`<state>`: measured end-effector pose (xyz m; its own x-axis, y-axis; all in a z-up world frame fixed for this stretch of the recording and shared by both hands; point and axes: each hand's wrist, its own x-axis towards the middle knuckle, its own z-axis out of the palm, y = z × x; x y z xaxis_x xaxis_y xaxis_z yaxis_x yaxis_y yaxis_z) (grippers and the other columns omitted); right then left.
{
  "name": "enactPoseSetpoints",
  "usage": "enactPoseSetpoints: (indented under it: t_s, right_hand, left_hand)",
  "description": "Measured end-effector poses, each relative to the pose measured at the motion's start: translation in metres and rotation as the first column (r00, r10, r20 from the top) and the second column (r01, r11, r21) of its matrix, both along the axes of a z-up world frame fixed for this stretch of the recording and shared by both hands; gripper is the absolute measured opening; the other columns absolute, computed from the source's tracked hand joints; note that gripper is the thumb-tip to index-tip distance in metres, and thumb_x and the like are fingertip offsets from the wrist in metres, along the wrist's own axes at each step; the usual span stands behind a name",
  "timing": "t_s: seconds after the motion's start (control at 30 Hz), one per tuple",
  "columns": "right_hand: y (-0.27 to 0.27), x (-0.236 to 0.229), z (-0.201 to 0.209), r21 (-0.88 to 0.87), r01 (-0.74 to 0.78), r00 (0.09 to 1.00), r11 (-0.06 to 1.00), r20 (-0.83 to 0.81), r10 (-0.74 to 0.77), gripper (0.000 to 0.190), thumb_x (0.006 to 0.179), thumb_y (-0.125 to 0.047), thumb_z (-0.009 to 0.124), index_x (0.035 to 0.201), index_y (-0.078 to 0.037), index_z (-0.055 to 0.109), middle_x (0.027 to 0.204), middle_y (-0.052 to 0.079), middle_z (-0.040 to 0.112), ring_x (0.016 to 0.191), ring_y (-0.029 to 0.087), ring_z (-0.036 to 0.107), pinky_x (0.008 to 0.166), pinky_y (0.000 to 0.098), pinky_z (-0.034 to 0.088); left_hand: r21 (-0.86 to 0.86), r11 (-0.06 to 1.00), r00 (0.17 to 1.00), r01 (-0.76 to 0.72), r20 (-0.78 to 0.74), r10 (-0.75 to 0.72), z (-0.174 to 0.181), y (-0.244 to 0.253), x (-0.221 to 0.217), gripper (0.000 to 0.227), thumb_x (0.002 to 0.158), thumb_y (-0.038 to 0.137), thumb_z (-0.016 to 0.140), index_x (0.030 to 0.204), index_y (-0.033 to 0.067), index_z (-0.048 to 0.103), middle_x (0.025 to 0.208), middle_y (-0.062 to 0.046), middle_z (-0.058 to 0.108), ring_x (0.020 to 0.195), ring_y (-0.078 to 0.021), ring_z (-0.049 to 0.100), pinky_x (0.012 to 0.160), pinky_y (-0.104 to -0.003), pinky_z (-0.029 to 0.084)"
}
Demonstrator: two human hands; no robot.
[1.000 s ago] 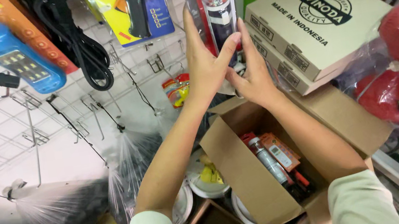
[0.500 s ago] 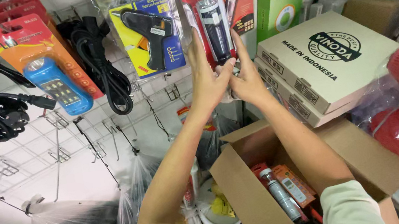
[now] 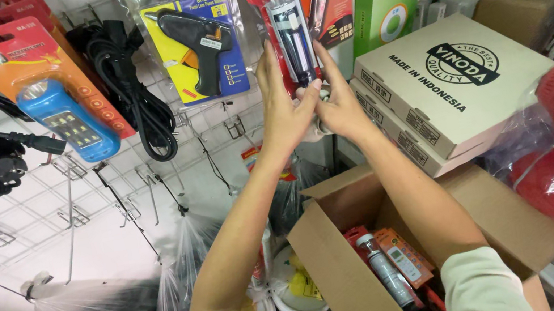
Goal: The person wipes various packaged hardware items with a cloth and places them into a cardboard box, including a glue gun and a flashlight.
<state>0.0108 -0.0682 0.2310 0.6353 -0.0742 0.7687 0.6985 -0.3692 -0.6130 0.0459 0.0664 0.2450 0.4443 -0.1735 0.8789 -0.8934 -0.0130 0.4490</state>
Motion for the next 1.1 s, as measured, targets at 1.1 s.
enactPoseSetpoints:
  t_s: [1.1]
  right_hand:
    - [-0.021,0.01,-0.011,-0.3,0.304,0.895,0.904,-0.236,-0.379,0.054,0.086,-0.017,0.072,0.137,-0.007,0.06,0.119,0.023,0.069,0.1,0.038,0.07,0.091,0.0422,0.054]
  left_hand:
    - [0.352,0.895,0.944,-0.273,0.279,0.178,-0.014,0.018,-0.042,0.076,0.093,0.033,0.074,0.153,-0.0001,0.04,0.164,-0.026,0.028,0.152,-0.048,0.028,0.123,-0.063,0.022]
